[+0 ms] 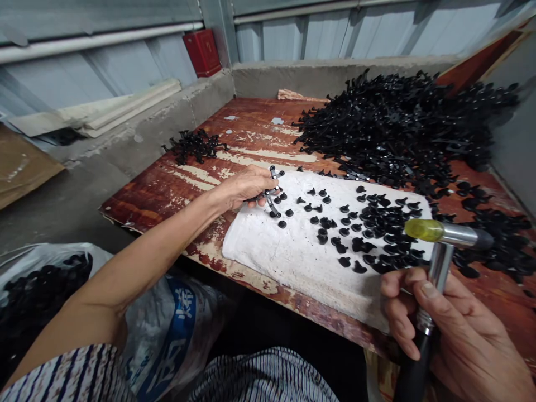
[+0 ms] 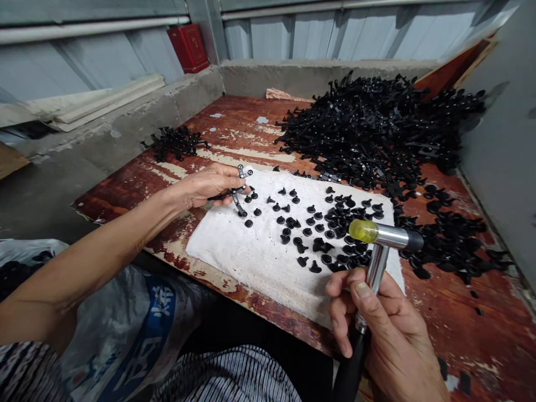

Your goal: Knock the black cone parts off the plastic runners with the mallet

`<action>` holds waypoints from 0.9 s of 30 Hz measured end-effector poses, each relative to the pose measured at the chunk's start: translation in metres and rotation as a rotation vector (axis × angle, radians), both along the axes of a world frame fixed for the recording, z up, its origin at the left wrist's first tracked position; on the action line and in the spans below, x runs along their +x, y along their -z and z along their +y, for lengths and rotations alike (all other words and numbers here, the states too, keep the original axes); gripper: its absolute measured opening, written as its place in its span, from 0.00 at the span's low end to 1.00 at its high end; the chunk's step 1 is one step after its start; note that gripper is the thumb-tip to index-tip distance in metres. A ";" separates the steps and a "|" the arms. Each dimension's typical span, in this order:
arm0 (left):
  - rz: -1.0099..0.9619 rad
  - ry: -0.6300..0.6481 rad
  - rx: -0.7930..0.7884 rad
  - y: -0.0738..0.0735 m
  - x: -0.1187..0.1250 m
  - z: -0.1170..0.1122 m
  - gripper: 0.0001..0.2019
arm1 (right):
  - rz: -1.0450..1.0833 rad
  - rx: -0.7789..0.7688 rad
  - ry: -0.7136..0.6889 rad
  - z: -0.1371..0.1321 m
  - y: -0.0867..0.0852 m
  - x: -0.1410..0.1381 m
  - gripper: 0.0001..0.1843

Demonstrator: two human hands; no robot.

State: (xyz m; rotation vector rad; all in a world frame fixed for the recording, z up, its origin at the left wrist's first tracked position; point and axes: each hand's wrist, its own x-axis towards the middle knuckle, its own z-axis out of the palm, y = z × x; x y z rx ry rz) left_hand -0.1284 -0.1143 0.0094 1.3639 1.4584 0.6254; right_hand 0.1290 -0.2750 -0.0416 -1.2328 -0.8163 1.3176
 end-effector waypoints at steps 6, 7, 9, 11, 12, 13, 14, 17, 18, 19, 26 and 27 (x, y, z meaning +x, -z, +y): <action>-0.058 0.009 0.019 0.003 -0.006 0.009 0.09 | 0.009 -0.023 0.000 0.000 -0.002 -0.002 0.12; -0.069 0.009 0.021 0.003 -0.006 0.011 0.08 | 0.013 -0.025 0.008 0.000 -0.003 -0.002 0.12; -0.084 0.003 0.016 0.002 -0.005 0.015 0.08 | 0.018 -0.030 0.012 0.000 -0.003 -0.001 0.12; -0.082 -0.008 0.007 0.001 -0.003 0.019 0.07 | 0.023 -0.026 -0.002 -0.001 -0.002 0.001 0.12; -0.077 -0.011 0.004 0.001 -0.002 0.021 0.07 | 0.023 -0.022 -0.009 -0.001 -0.001 0.001 0.12; -0.073 -0.012 0.004 0.000 -0.002 0.023 0.07 | 0.025 -0.021 -0.016 -0.001 -0.001 0.002 0.12; -0.073 -0.010 0.007 0.000 -0.001 0.024 0.07 | 0.027 -0.020 -0.021 -0.002 0.000 0.003 0.12; -0.091 0.006 0.011 0.000 -0.003 0.027 0.07 | 0.024 -0.024 -0.027 -0.002 0.001 0.004 0.13; -0.098 0.010 0.006 -0.001 -0.006 0.026 0.07 | 0.021 -0.030 -0.025 -0.002 0.001 0.004 0.13; -0.105 0.015 -0.002 -0.001 -0.008 0.025 0.08 | 0.018 -0.036 -0.026 -0.002 0.001 0.004 0.12; -0.156 0.070 -0.074 0.002 -0.019 0.011 0.08 | -0.008 -0.020 -0.020 -0.001 0.001 0.003 0.11; -0.155 0.077 -0.076 0.003 -0.018 0.011 0.08 | -0.013 -0.020 -0.014 -0.001 0.001 0.003 0.11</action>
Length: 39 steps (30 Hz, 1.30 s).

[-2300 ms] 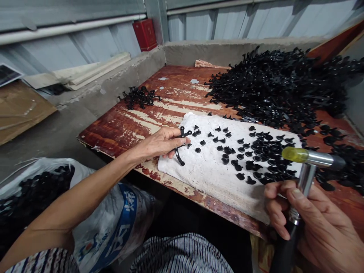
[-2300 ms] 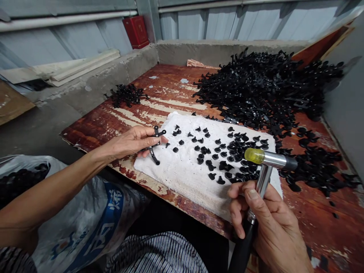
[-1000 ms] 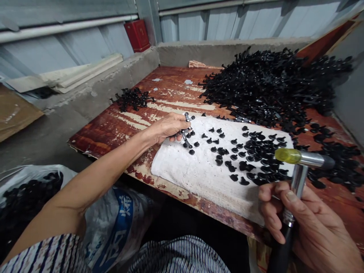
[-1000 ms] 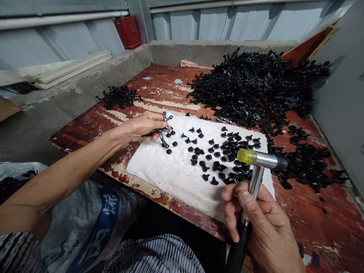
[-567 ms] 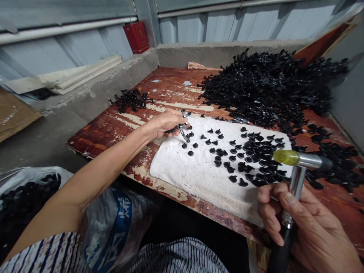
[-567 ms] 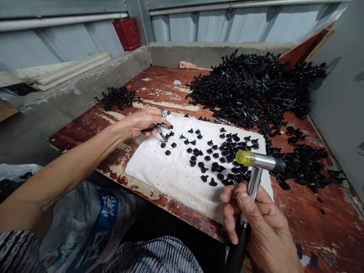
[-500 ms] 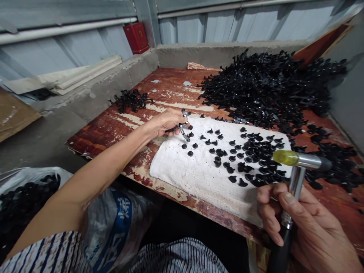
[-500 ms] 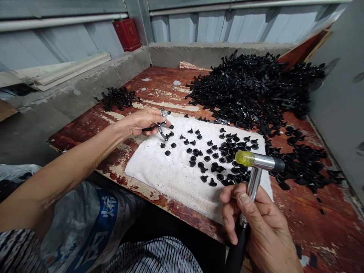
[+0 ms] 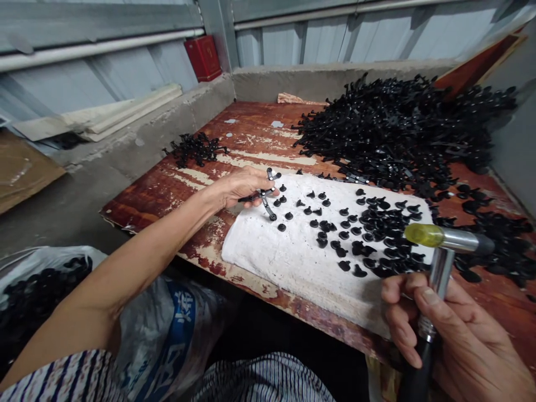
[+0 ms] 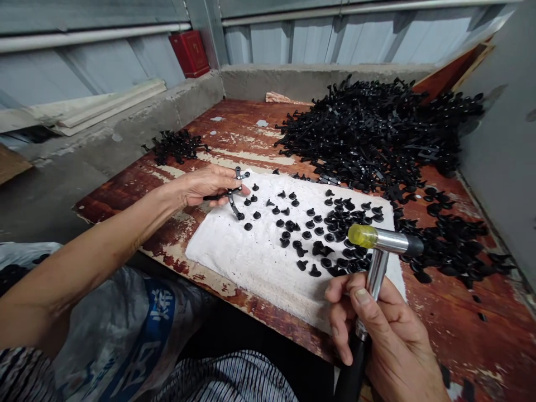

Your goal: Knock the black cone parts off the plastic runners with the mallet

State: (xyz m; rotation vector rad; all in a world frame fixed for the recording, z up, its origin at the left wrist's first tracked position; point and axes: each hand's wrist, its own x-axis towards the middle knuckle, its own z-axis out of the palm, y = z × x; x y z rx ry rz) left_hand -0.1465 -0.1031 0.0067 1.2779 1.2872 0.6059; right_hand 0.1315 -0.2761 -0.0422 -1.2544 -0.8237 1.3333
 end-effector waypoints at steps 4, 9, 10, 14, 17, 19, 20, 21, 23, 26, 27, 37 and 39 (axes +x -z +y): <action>0.031 0.052 -0.021 0.000 0.003 0.005 0.06 | 0.009 -0.009 0.011 0.000 0.001 -0.001 0.12; 0.019 0.073 -0.070 0.000 0.003 0.012 0.08 | 0.025 -0.005 0.019 0.001 -0.001 -0.003 0.13; 0.012 0.075 -0.078 0.001 0.003 0.013 0.08 | 0.029 -0.011 0.014 0.001 -0.002 -0.003 0.13; -0.031 0.085 -0.110 0.002 0.005 0.014 0.09 | 0.035 -0.036 0.030 0.000 -0.006 -0.005 0.12; -0.058 0.079 -0.106 0.001 0.005 0.014 0.09 | 0.036 -0.022 0.025 0.000 -0.005 -0.004 0.12; -0.079 0.068 -0.083 -0.002 0.002 0.011 0.08 | 0.040 -0.012 0.009 0.000 -0.003 -0.003 0.12; -0.092 0.059 -0.073 -0.003 -0.001 0.009 0.08 | 0.041 -0.013 0.010 0.001 -0.003 -0.003 0.12; -0.106 0.050 -0.070 -0.005 -0.005 0.005 0.07 | 0.041 -0.016 0.008 0.001 -0.003 -0.003 0.12; -0.135 0.033 -0.087 -0.006 -0.013 -0.006 0.08 | 0.038 -0.024 0.014 0.000 -0.004 -0.003 0.12; -0.166 0.037 -0.162 -0.003 -0.020 -0.026 0.11 | 0.032 -0.029 0.032 0.000 -0.006 -0.005 0.13; -0.176 0.040 -0.186 0.000 -0.021 -0.033 0.11 | 0.029 -0.025 0.040 0.000 -0.006 -0.005 0.13; -0.196 0.070 -0.270 0.015 -0.016 -0.056 0.14 | -0.002 0.000 0.045 0.003 -0.007 -0.005 0.16; -0.200 0.072 -0.278 0.015 -0.017 -0.057 0.14 | 0.000 0.001 0.040 0.002 -0.007 -0.004 0.16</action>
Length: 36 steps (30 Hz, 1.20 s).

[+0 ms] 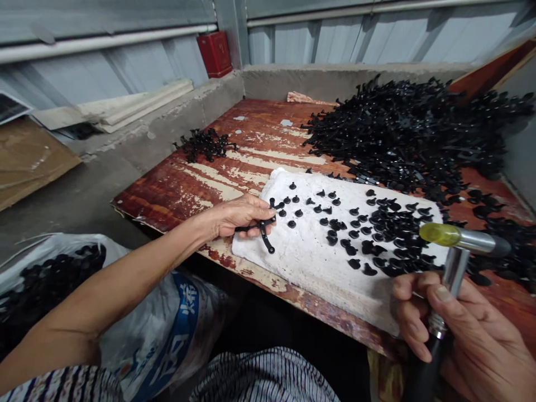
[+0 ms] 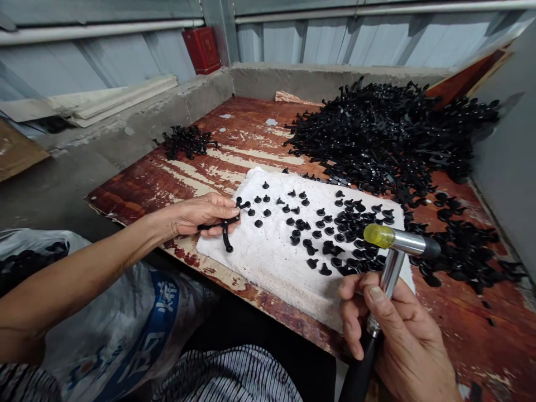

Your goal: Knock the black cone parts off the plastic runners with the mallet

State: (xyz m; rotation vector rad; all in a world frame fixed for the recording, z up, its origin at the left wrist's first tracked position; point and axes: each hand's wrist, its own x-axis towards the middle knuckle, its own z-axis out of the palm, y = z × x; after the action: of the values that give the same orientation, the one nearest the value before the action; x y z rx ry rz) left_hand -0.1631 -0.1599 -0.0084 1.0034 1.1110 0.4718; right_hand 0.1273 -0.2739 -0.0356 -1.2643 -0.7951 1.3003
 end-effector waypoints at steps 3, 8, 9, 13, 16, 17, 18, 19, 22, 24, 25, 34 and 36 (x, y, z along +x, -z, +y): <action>-0.006 0.011 -0.015 0.001 0.000 0.001 0.14 | 0.001 -0.005 -0.024 -0.001 0.002 0.002 0.15; 0.000 -0.003 -0.024 0.004 0.001 0.003 0.14 | 0.004 0.016 -0.057 -0.001 0.005 0.006 0.13; 0.002 -0.005 -0.025 0.004 0.001 0.003 0.13 | 0.008 0.019 -0.061 -0.001 0.005 0.007 0.13; 0.010 -0.002 -0.026 0.004 0.000 0.003 0.12 | 0.012 0.019 -0.055 -0.001 0.005 0.006 0.12; 0.015 0.007 -0.023 0.004 0.000 0.004 0.13 | 0.003 0.021 -0.019 -0.001 0.005 0.004 0.12; 0.016 0.010 -0.022 0.005 0.000 0.004 0.13 | 0.002 0.020 -0.012 0.000 0.005 0.004 0.13; 0.018 0.012 -0.021 0.005 0.000 0.004 0.13 | 0.004 0.019 -0.009 0.000 0.005 0.003 0.13; 0.020 0.012 -0.022 0.005 0.000 0.004 0.13 | 0.006 0.013 -0.009 0.000 0.005 0.003 0.13; 0.022 0.003 -0.023 0.005 0.001 0.004 0.12 | 0.007 0.009 0.003 0.001 0.003 0.002 0.15; 0.021 -0.003 -0.022 0.005 0.001 0.004 0.12 | 0.006 0.016 0.005 0.001 0.002 0.001 0.15; 0.021 -0.005 -0.022 0.005 0.001 0.003 0.12 | 0.005 0.017 -0.003 0.001 0.002 0.001 0.15; 0.010 0.010 0.004 0.009 -0.001 0.005 0.14 | 0.003 0.027 -0.040 0.001 0.004 0.006 0.12; 0.009 0.018 0.009 0.010 -0.002 0.005 0.14 | 0.003 0.032 -0.059 0.001 0.004 0.007 0.12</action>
State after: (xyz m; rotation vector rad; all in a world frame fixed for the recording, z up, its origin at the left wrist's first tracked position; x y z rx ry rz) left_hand -0.1648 -0.1546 -0.0184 1.0237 1.1082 0.4585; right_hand 0.1344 -0.2731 -0.0401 -1.2210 -0.8535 1.3314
